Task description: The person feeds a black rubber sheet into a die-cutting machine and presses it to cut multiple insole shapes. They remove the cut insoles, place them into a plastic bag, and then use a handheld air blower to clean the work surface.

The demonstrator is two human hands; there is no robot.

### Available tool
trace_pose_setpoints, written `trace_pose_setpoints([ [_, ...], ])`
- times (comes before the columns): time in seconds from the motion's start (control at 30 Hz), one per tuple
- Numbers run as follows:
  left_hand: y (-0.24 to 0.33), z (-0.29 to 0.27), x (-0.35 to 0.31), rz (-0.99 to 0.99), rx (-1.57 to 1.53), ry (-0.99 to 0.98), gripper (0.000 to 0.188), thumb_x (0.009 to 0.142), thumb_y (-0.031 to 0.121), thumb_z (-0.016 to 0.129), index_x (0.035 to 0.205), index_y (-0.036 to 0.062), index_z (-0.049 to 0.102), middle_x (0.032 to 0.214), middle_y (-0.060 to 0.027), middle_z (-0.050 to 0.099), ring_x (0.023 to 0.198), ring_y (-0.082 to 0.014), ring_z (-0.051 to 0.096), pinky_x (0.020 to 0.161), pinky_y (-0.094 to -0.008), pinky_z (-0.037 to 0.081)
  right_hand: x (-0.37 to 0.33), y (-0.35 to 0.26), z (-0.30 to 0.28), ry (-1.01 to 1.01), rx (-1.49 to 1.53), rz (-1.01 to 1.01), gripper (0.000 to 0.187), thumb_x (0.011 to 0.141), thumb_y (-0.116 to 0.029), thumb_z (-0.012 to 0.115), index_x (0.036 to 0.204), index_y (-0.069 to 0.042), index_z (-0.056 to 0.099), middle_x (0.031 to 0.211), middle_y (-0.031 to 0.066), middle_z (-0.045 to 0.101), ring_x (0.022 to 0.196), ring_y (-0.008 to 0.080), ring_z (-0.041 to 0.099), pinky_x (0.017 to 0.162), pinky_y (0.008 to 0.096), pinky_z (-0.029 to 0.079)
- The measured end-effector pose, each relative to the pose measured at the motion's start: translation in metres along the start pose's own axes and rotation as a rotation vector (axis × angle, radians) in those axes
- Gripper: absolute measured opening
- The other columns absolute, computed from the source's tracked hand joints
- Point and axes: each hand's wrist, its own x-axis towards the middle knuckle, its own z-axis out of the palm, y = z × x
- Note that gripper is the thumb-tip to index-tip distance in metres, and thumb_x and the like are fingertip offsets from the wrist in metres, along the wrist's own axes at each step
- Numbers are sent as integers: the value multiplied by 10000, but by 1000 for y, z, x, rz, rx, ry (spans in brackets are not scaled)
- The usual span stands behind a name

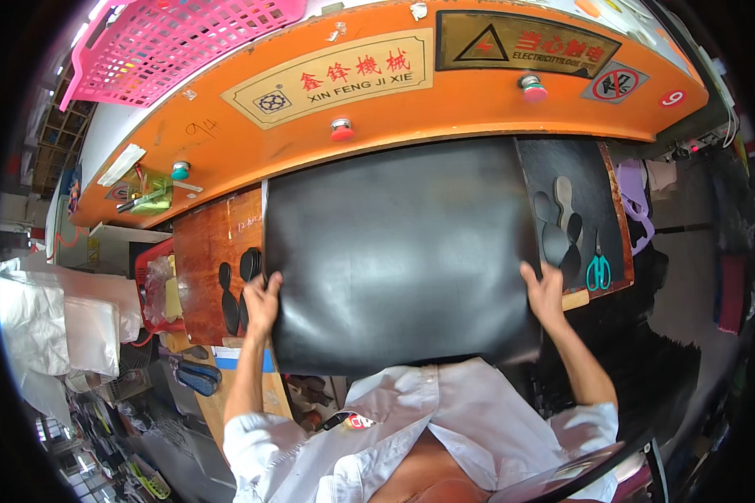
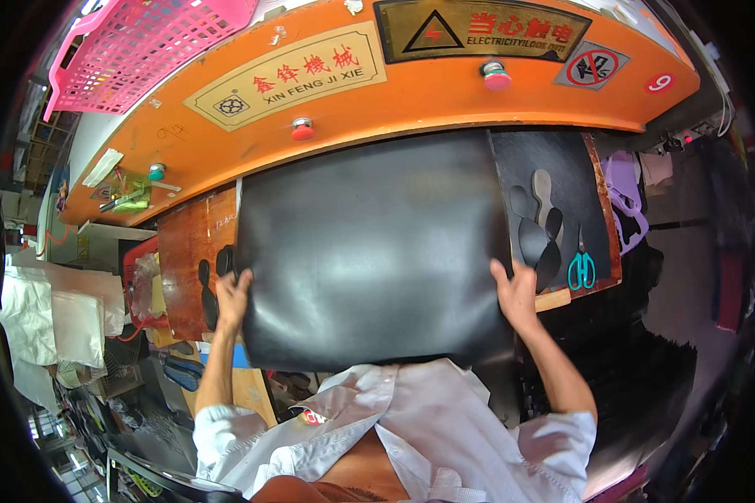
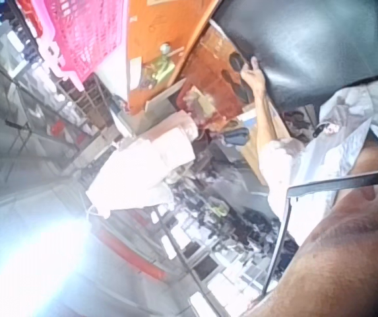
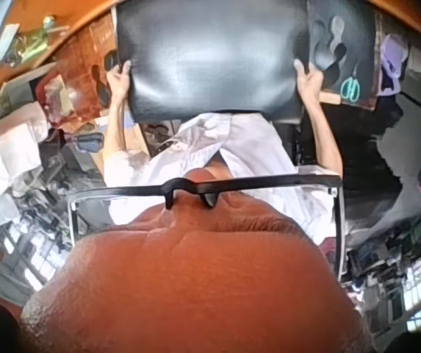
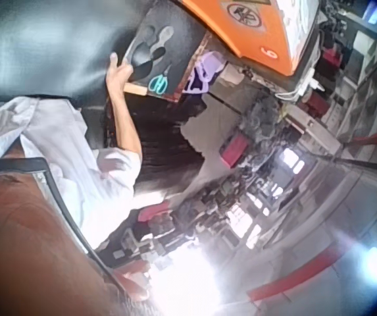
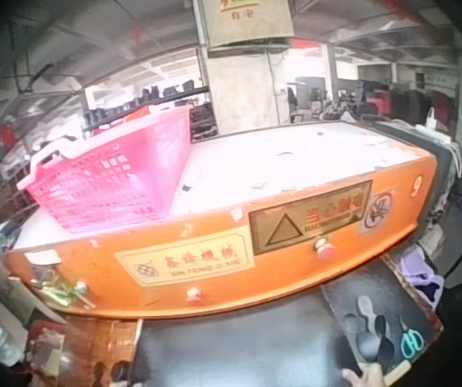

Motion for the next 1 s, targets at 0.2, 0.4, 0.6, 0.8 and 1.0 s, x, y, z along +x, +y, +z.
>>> trace_pose_setpoints([
  [0.2, 38, 22, 150, 147, 2, 30, 505, 971, 375, 739, 745, -69, 654, 628, -35, 529, 599, -130, 477, 540, -412, 439, 164, -55, 21, 195, -208, -113, 483, 975, -418, 674, 974, 64, 696, 873, 328, 687, 887, 470, 710, 769, 498, 536],
  [0.4, -14, 40, 74, 59, -209, 75, 382, 1047, 271, 654, 878, -71, 668, 713, 4, 562, 688, -96, 462, 621, -307, 413, 116, -3, 31, 275, -233, -160, 467, 1019, -363, 636, 1205, 63, 676, 984, 338, 712, 948, 510, 695, 843, 549, 536],
  [0.6, 0, 43, 68, 124, -228, 141, 332, 1073, 207, 604, 924, -88, 637, 782, -37, 594, 744, -111, 481, 679, -315, 435, 107, -11, 43, 411, -265, -278, 406, 1005, -268, 665, 1261, 47, 673, 1023, 309, 725, 913, 496, 700, 823, 516, 546],
  [0.8, 2, 55, 67, 232, -324, 242, 451, 1074, 149, 583, 1442, -105, 526, 1274, -186, 670, 1134, -191, 616, 1001, -298, 468, 102, -9, 36, 398, -95, -136, 365, 979, -313, 697, 1004, 51, 678, 847, 274, 690, 777, 463, 674, 737, 489, 515],
  [1.0, -3, 49, 62, 113, -478, 173, 381, 1071, 127, 584, 1394, -75, 578, 1019, -39, 675, 887, -96, 566, 828, -240, 452, 108, -4, 25, 204, -153, -17, 418, 976, -287, 671, 751, 48, 563, 621, 249, 545, 594, 379, 576, 649, 482, 454],
])
